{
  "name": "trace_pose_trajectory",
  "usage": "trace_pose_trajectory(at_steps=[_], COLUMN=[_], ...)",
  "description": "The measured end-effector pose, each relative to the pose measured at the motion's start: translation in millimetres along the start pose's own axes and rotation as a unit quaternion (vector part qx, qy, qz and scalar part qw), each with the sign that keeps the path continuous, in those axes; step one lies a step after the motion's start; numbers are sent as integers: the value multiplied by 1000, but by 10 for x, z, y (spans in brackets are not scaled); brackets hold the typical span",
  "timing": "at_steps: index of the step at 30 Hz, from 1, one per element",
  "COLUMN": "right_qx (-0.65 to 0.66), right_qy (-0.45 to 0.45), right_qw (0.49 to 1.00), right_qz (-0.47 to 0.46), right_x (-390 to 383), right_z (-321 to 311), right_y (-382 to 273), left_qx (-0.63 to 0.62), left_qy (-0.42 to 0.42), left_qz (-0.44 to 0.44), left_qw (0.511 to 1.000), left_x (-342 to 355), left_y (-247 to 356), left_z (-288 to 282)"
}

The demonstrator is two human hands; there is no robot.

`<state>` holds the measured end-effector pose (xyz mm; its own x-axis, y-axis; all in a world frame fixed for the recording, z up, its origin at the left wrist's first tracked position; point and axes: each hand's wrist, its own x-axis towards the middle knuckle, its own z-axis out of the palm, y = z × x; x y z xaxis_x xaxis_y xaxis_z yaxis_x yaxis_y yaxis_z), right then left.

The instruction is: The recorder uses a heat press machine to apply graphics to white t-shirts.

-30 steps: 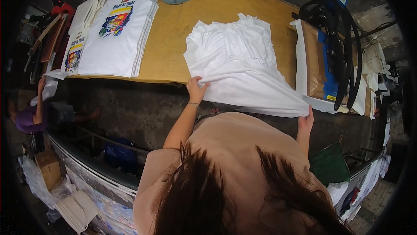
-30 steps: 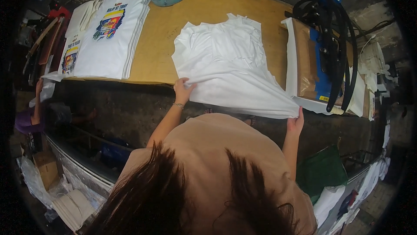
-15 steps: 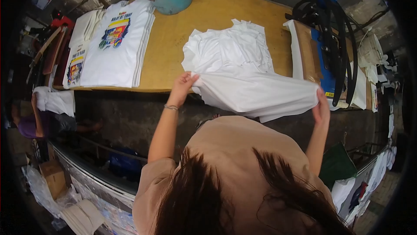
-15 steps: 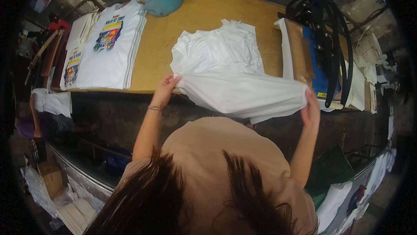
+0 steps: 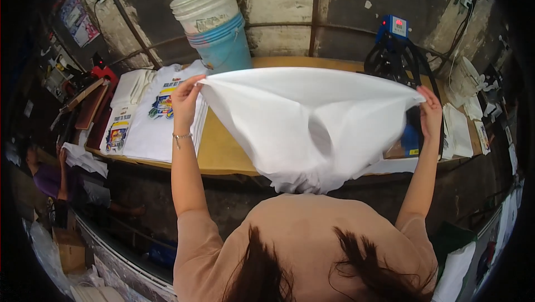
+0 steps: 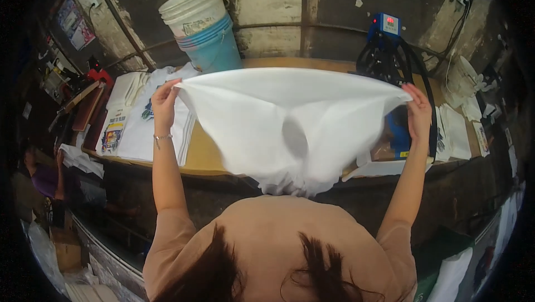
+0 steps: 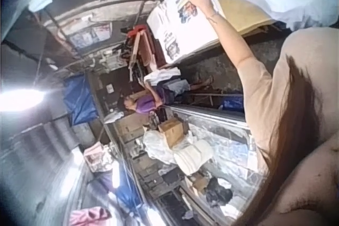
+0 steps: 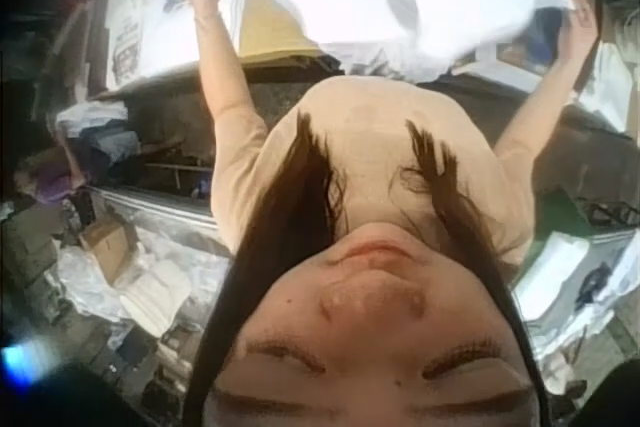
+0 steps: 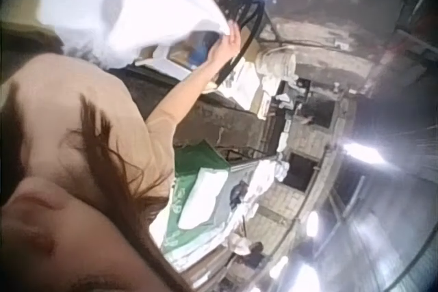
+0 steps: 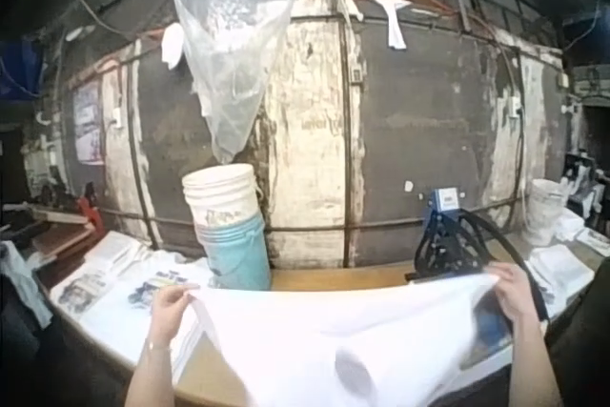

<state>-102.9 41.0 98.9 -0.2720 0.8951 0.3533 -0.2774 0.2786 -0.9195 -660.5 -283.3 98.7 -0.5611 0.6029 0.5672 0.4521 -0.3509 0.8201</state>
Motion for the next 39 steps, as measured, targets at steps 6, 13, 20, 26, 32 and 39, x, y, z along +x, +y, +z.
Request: trace_pose_trajectory(at_steps=[6, 13, 20, 26, 32, 39], right_qx=[-36, -72, -82, -25, -8, -54], right_qy=[-11, -13, -26, -21, 20, 42], right_qw=[996, 994, 993, 992, 983, 995], right_qz=[-76, -85, -85, -118, -183, -70], right_x=[404, 561, 162, -272, -640, -408], right_z=[379, 365, 253, 35, -72, 125], right_y=[-455, -670, -814, -899, -1141, -617], left_qx=[-2, 21, 30, -8, -21, 46], left_qy=[15, 37, 72, 121, 155, 127], left_qz=[82, 87, 77, 36, 87, -37], left_qw=[996, 995, 994, 992, 984, 990], left_x=[440, 526, 153, -359, -752, -749], left_y=[243, 469, 557, 774, 1095, 611], left_z=[-160, -309, -721, -1201, -1194, -681])
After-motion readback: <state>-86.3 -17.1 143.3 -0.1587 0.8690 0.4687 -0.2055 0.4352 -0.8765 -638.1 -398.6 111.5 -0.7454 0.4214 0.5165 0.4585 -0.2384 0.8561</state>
